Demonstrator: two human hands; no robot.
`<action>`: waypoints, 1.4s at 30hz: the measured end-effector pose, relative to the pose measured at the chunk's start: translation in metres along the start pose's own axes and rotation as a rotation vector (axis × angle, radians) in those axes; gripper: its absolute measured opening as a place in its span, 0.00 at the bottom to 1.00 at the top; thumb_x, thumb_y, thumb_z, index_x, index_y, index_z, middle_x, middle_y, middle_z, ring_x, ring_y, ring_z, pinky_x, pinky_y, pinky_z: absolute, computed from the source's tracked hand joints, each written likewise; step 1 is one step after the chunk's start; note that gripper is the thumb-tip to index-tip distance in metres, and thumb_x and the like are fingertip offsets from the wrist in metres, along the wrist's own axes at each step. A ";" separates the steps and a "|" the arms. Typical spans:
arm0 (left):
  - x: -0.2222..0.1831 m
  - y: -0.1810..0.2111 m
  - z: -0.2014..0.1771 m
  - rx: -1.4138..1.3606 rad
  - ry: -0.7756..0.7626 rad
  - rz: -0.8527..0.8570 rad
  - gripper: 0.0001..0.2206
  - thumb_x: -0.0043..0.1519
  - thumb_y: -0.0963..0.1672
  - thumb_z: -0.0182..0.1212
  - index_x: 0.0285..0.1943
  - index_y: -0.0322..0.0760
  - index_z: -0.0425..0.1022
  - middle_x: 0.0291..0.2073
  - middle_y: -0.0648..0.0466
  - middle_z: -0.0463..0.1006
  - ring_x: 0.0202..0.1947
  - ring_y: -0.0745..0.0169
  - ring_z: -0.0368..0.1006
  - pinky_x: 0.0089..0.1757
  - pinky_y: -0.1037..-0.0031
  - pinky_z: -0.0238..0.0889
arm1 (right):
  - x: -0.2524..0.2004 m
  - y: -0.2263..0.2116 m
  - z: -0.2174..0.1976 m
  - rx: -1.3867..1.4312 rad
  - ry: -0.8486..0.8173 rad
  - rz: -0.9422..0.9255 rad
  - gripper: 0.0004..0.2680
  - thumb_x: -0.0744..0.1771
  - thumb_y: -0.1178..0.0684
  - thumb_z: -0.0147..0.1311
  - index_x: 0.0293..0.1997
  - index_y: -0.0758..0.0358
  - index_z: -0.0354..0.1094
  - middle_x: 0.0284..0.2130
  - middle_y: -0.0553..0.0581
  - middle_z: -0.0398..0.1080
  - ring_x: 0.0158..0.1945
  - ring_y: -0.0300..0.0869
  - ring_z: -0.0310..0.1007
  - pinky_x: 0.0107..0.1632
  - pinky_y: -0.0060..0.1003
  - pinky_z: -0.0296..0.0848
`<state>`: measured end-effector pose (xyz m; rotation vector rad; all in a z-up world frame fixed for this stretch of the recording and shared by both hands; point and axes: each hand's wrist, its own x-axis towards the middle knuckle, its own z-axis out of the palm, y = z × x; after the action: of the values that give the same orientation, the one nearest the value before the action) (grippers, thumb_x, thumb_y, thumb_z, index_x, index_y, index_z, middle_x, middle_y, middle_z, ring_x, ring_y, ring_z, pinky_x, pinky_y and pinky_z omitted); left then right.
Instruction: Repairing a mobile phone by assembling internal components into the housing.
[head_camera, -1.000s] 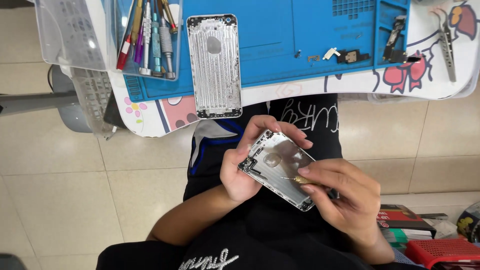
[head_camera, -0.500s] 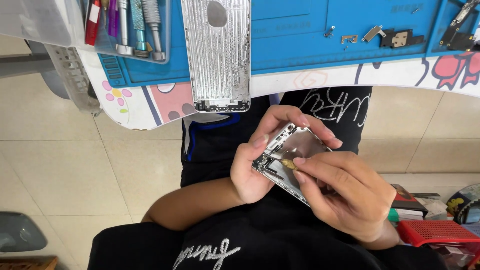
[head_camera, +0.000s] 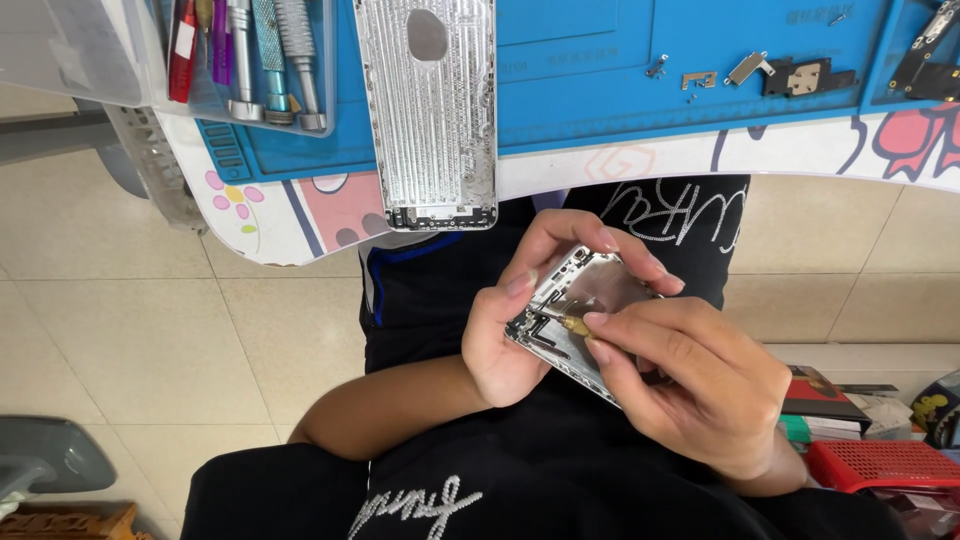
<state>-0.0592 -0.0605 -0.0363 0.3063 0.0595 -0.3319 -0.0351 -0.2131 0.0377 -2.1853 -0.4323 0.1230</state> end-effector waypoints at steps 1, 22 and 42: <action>0.000 0.001 0.000 0.001 0.001 -0.002 0.21 0.73 0.53 0.42 0.64 0.35 0.60 0.52 0.40 0.70 0.58 0.46 0.68 0.60 0.57 0.62 | 0.000 0.000 0.000 0.001 0.001 0.002 0.08 0.63 0.63 0.68 0.43 0.63 0.76 0.33 0.53 0.74 0.31 0.34 0.74 0.33 0.27 0.72; 0.007 0.002 0.001 0.007 0.064 -0.006 0.19 0.73 0.52 0.43 0.61 0.33 0.60 0.52 0.39 0.70 0.57 0.46 0.68 0.60 0.57 0.61 | 0.004 0.005 0.002 -0.082 0.014 -0.020 0.08 0.63 0.61 0.69 0.43 0.61 0.77 0.34 0.52 0.74 0.34 0.37 0.76 0.35 0.29 0.74; 0.013 0.004 -0.006 0.037 0.065 -0.014 0.20 0.73 0.52 0.42 0.65 0.35 0.61 0.53 0.40 0.70 0.58 0.45 0.68 0.60 0.56 0.61 | 0.011 0.013 0.007 -0.046 -0.008 -0.011 0.07 0.63 0.60 0.69 0.42 0.61 0.77 0.33 0.51 0.74 0.33 0.35 0.76 0.34 0.28 0.73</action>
<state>-0.0460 -0.0590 -0.0426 0.3531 0.1192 -0.3371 -0.0226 -0.2112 0.0242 -2.2277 -0.4560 0.1169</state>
